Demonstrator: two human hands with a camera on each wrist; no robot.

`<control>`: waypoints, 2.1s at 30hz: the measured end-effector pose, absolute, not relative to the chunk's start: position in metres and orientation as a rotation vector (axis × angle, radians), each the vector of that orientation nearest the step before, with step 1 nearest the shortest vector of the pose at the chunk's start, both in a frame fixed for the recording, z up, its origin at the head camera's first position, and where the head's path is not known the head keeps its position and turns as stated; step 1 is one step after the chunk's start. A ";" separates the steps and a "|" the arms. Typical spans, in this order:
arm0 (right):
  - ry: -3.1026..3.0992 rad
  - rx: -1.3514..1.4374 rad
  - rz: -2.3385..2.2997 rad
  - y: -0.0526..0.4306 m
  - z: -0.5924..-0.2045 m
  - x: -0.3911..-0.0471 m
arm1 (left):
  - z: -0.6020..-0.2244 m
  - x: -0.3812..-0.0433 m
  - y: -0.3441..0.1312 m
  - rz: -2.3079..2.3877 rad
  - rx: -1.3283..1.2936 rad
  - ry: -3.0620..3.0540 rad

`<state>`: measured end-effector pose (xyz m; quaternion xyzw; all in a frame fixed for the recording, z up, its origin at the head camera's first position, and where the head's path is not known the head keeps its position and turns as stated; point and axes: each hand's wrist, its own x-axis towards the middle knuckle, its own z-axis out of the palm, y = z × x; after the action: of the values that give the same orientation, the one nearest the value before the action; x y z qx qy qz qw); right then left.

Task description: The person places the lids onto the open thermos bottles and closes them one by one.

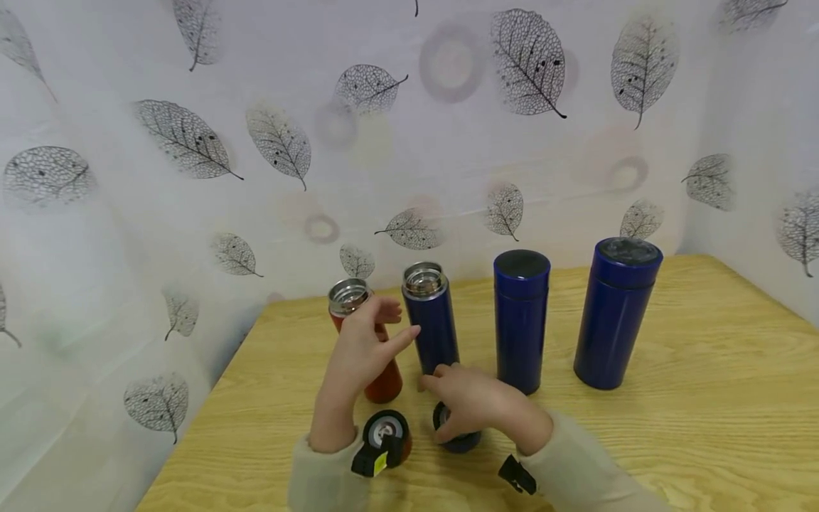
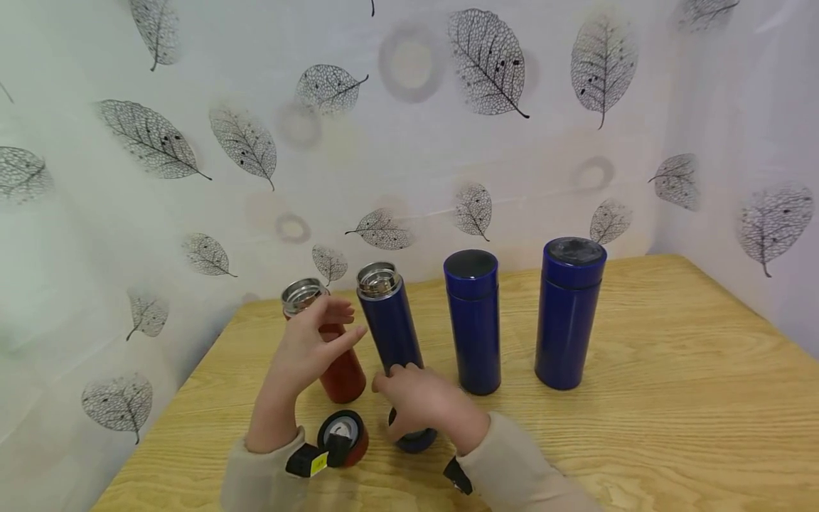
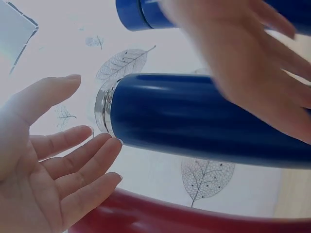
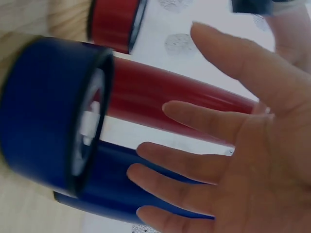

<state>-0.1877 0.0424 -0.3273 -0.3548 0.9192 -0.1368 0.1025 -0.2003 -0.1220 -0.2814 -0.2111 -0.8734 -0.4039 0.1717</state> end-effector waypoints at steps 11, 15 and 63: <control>2.682 -1.001 -0.230 0.032 -0.344 -0.187 | -0.279 -0.202 -0.116 -1.111 -0.486 -2.579; 2.658 -0.975 -0.225 0.031 -0.349 -0.186 | -0.278 -0.202 -0.114 -1.122 -0.474 -2.617; 3.122 -0.849 -1.053 0.105 -0.260 -0.165 | -0.298 -0.232 -0.086 -1.217 -0.294 -2.576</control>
<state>-0.1646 0.1052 -0.2595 -0.2474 0.9098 -0.3069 -0.1300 -0.2321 -0.0864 -0.2984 -0.1018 -0.8907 -0.4207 0.1386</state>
